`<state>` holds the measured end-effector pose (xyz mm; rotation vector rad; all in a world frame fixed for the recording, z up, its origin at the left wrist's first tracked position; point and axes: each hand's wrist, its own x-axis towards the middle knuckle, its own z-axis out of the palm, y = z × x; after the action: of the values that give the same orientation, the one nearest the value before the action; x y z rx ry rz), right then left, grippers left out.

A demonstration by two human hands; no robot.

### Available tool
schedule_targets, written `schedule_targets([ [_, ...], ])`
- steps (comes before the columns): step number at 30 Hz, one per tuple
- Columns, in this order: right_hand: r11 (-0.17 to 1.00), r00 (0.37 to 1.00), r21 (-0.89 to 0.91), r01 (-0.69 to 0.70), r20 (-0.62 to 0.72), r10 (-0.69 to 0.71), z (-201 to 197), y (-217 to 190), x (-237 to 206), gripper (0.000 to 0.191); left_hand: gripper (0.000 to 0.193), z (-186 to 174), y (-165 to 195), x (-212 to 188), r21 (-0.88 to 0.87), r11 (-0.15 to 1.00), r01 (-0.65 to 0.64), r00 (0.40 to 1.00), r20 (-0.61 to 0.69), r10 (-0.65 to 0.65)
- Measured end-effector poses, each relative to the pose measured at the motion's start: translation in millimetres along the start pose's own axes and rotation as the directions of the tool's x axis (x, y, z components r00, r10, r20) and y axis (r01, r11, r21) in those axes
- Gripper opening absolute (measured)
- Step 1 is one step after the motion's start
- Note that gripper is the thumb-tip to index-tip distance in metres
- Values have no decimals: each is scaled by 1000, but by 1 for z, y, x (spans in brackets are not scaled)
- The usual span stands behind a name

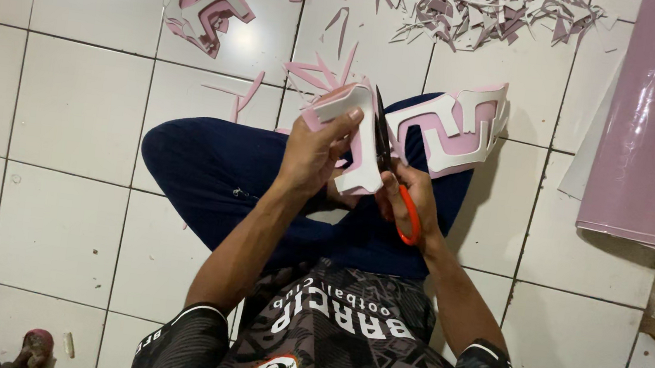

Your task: The person sits cross-legged on a tiled floor and trims excess pink and white foam from decorative letter shapes with red-handled scissors, working one letter at a time on their lap and setting finished letters aside with the growing pile of trimmed pieces.

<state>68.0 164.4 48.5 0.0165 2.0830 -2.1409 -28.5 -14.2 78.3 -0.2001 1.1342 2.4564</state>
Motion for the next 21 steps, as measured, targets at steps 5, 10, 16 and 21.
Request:
schedule_targets([
  [5,999,998,39,-17,-53,19,1,-1,-1,57,58,10,-3,-9,0,999,47,999,-15,-47],
  [10,984,993,141,-106,-34,111,-6,-11,-6,57,58,9,20,-10,247,967,60,998,12,-65],
  [16,985,989,106,-134,70,127,-20,-20,-11,61,50,7,46,-13,561,826,-50,993,120,-22],
  [21,984,987,86,-158,53,153,-28,-9,-9,58,49,-4,45,-12,571,821,-23,989,135,-66],
])
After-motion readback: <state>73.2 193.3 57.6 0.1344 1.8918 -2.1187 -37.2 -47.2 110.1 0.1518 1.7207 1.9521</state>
